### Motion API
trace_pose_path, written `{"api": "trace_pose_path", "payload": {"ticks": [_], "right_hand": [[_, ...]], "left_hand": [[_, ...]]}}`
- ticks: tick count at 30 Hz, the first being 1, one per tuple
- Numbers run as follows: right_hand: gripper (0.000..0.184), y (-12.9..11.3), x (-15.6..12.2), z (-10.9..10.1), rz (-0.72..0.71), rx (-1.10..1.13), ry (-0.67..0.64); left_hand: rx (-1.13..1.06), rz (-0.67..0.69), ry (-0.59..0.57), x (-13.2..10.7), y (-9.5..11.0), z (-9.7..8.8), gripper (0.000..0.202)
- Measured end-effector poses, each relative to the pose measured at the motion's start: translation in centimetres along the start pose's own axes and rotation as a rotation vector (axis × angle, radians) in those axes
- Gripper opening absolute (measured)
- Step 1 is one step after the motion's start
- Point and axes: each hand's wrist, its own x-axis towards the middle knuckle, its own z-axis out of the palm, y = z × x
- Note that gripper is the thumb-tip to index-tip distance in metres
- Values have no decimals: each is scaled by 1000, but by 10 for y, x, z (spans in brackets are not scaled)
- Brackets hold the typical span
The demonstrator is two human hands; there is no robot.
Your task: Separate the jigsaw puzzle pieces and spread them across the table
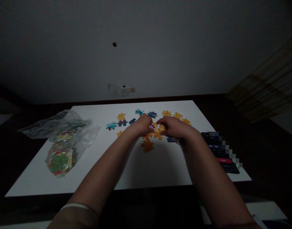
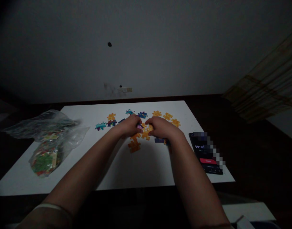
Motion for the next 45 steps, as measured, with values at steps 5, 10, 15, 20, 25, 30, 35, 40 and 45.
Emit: {"api": "trace_pose_path", "payload": {"ticks": [5,10,15,20,25,30,35,40,45], "right_hand": [[24,-6,2,-4,3,59,52],[18,-14,7,-8,26,140,236],[19,-10,12,-5,117,236,390],[18,-2,18,-2,212,331,496],[29,0,20,3,223,517,507],[30,0,20,6,228,547,489],[24,4,21,6,277,379,446],[13,-3,20,8,224,281,327],[9,-6,18,11,229,145,296]], "left_hand": [[-135,-11,-12,-1,-10,-7,55],[-511,-60,26,2,-38,-34,39],[-522,-355,450,14,-90,-56,21],[-313,-398,486,20,-115,-55,7],[-125,-264,442,11,-86,-58,22],[-115,79,153,-22,-29,-34,42],[144,231,26,-61,11,25,76],[168,208,-2,-75,8,47,85],[190,191,10,-84,2,43,81]]}}
